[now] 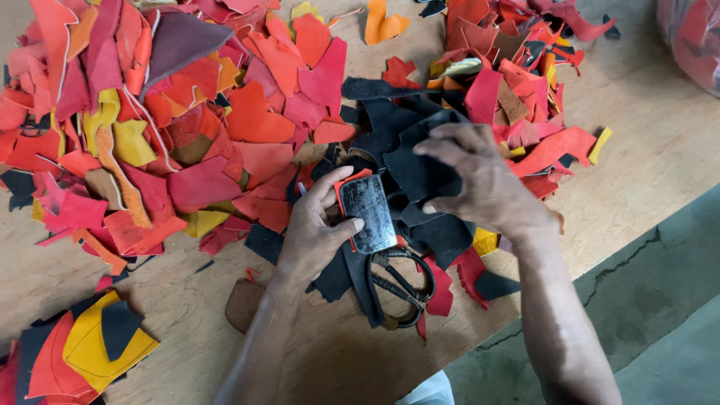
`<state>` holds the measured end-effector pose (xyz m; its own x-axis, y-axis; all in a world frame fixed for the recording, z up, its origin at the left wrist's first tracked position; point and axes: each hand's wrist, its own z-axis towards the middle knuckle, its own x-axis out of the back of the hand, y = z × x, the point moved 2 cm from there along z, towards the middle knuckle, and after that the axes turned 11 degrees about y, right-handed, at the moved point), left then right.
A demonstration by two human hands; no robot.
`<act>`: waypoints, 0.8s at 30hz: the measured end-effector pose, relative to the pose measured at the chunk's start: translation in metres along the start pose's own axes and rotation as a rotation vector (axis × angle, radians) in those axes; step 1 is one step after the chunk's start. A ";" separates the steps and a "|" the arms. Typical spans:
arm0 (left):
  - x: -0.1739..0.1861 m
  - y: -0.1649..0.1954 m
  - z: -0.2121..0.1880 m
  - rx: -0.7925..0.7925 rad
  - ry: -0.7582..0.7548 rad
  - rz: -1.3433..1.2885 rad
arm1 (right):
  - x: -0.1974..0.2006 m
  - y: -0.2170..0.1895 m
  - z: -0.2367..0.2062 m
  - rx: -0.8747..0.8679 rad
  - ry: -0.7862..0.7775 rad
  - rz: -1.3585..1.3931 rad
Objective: The person assembles small leather pieces by tracing a template onto a yellow piece, cutting it with shears, and attaching a black piece. They then use a metal block to press or shape the assembled parts. The process is repeated with red and black pieces.
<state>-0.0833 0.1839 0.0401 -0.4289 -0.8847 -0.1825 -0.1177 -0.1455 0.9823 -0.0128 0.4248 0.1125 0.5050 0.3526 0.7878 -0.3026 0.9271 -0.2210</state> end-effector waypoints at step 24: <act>0.003 0.014 -0.003 -0.070 0.007 -0.066 | 0.004 0.043 -0.020 -0.623 0.281 0.780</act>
<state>-0.0838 0.1781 0.0531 -0.4164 -0.8749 -0.2472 -0.0829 -0.2343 0.9686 -0.0076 0.4681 0.0946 0.5426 0.8258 0.1537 -0.1949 0.3017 -0.9333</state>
